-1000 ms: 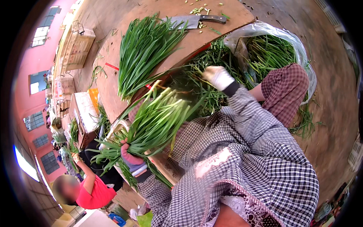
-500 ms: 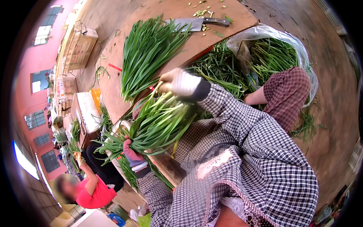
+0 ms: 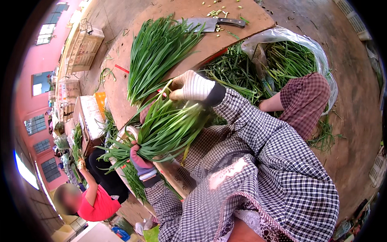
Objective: The person sorts bunches of green onions by hand, removing outer leaves and debris, and places them into a large plastic bag.
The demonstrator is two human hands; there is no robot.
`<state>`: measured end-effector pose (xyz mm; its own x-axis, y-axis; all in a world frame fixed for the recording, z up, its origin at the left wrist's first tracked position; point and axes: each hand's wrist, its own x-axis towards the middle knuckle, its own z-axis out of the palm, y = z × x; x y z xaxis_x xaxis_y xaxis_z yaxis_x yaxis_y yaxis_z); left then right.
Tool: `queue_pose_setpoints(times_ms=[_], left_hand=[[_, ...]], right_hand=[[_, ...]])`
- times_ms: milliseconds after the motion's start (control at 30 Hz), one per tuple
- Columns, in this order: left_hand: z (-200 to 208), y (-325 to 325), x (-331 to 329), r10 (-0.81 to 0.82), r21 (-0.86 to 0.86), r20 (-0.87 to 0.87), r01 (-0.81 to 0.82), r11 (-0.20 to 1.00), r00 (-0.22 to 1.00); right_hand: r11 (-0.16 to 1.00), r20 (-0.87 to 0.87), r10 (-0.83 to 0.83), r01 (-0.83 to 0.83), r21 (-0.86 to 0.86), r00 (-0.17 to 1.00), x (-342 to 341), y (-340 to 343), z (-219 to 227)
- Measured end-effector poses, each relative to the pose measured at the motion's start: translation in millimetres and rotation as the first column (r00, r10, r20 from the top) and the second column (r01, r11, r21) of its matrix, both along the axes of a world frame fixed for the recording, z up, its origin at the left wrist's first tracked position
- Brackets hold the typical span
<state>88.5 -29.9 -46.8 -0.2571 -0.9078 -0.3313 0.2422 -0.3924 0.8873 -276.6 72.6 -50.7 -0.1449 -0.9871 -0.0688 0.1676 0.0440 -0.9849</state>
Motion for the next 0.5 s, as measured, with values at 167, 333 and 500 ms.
queue_pose_setpoints(times_ms=[167, 333, 500], left_hand=[[3, 5, -6, -0.05, 0.024, -0.101, 0.052, 0.998, 0.994], [10, 10, -7, 0.005, 0.01, -0.062, -0.005, 1.0, 0.998], [16, 18, -25, -0.053, 0.034, -0.077, 0.056, 0.998, 0.996]], right_hand=[[0.997, -0.006, -0.074, 0.074, 0.032, 0.997, 8, -3, 11], [0.987, -0.565, 0.104, -0.015, 0.16, 0.818, -9, 4, 12], [0.993, -0.62, 0.091, -0.025, 0.114, 0.779, -27, 31, -17]])
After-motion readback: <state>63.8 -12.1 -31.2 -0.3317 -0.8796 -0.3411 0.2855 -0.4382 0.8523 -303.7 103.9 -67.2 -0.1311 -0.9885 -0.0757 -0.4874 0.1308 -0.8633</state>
